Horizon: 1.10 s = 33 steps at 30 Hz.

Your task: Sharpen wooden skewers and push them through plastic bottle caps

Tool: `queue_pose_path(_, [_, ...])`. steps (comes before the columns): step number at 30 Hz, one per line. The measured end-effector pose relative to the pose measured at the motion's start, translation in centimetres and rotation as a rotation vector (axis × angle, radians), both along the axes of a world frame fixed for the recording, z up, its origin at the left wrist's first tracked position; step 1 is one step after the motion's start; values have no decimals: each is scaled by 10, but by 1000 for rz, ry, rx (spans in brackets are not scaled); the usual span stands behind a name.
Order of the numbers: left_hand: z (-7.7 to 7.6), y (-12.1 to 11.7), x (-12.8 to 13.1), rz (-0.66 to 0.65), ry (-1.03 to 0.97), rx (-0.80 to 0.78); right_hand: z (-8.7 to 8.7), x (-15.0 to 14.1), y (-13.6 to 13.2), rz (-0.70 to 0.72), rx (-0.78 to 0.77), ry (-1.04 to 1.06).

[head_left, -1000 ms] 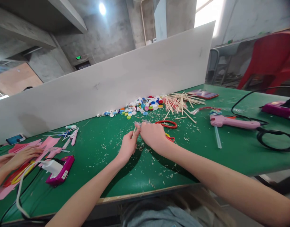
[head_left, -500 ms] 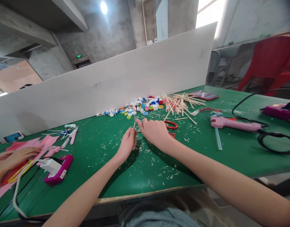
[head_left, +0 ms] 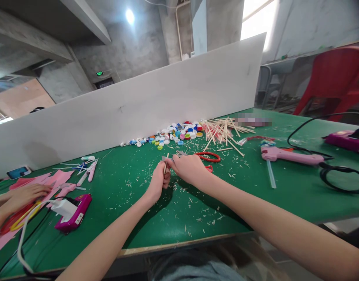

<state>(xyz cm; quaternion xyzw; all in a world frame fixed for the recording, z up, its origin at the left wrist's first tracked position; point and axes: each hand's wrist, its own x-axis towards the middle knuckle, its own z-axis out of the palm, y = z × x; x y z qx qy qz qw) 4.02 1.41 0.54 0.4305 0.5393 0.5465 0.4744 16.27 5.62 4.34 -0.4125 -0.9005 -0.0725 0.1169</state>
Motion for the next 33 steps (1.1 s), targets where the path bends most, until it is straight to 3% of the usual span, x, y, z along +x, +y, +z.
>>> queue_pose_path(11, [-7, 2, -2, 29, 225, 148, -7, 0, 8, 21, -13, 13])
queue_pose_path(19, [-6, 2, -2, 150, 309, 213, -9, -5, 1, -58, -5, 51])
queue_pose_path(33, [-1, 3, -9, 183, 580, 178, -9, -9, -1, -117, -18, 76])
